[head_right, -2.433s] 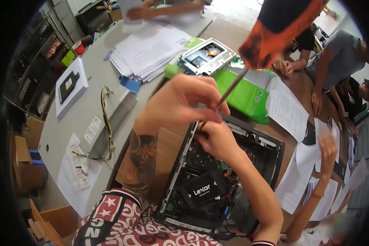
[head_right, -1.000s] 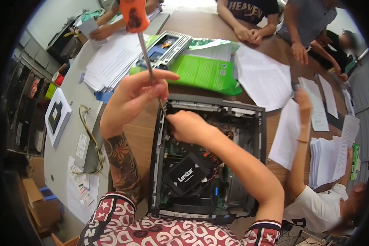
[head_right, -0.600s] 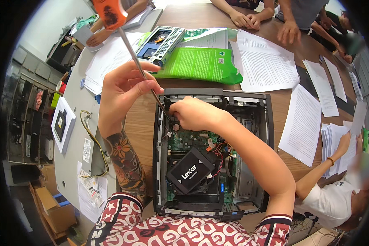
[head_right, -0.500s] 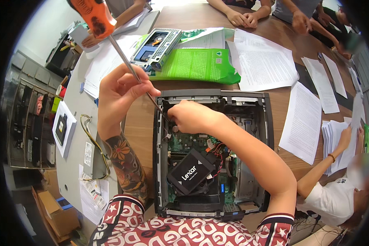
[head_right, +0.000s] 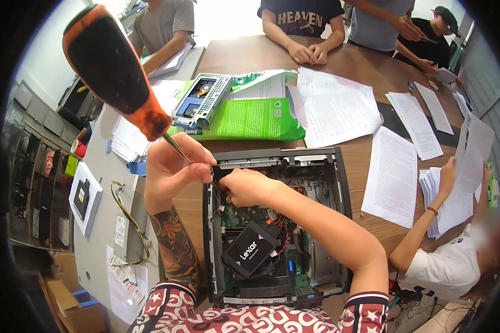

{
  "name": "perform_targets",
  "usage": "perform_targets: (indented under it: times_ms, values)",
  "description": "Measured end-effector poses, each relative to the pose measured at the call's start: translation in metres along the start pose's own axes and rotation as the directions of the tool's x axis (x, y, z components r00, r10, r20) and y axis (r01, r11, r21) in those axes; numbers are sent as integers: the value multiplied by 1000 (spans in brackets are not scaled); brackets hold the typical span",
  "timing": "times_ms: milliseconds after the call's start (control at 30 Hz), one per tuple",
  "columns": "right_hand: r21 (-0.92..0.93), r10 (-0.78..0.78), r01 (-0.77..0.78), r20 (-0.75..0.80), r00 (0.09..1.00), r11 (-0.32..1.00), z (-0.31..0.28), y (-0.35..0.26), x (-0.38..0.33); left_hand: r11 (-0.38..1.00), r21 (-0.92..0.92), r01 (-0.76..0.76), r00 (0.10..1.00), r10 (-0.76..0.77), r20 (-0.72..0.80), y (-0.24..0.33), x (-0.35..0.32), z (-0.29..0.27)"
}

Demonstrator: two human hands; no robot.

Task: The person uses a screwdriver to remove screws from a desktop computer chassis, removes a component from the internal slot, and pulls a power supply unit out from the case while disconnecting several internal cables.

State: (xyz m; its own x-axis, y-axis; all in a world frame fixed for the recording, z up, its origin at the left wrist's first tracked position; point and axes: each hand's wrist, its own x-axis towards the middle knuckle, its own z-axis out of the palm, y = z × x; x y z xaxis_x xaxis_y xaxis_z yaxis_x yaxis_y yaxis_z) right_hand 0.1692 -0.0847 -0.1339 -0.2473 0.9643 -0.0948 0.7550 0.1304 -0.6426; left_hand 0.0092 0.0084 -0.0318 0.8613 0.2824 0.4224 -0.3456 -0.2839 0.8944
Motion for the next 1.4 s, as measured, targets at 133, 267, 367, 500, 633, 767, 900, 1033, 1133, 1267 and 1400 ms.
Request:
perform_targets:
  times_ms: [133,267,367,500,633,767,900,1033,1133,1267,1400]
  values:
    - [-43,35,-32,70,997,999,-6,-10,-1,995,-94,-20,977,0,-213,10,3,11]
    - [-40,18,-14,77,997,999,-8,-12,-1,998,47,33,950,-17,-311,8,4,8]
    - [-59,18,-14,51,999,998,-7,-9,-5,996,-72,47,918,-71,-391,12,10,14]
    - [-46,19,-16,64,998,999,-10,-14,-3,996,-69,47,933,-69,-354,13,4,6]
    - [-69,-4,7,53,999,998,-6,-10,-2,996,-80,-44,952,18,-304,9,1,2]
    - [-86,-6,11,52,999,996,-6,-11,-2,999,-53,-7,946,-10,-323,14,2,4]
    - [-104,3,4,65,998,995,-8,-16,-2,990,-144,6,969,-41,-244,16,-2,1]
    - [-96,45,-37,79,996,995,-14,-21,-7,983,-183,13,989,-39,-142,9,0,-1]
    - [-139,42,-27,102,994,990,-17,-24,-5,989,-148,11,988,-34,-150,10,2,1]
    - [-153,-6,19,84,996,988,-9,-19,-2,997,-81,-19,981,3,-193,9,2,0]
    - [-146,-53,57,36,998,988,-2,-12,-2,990,-144,-11,986,-13,-165,9,-2,-1]
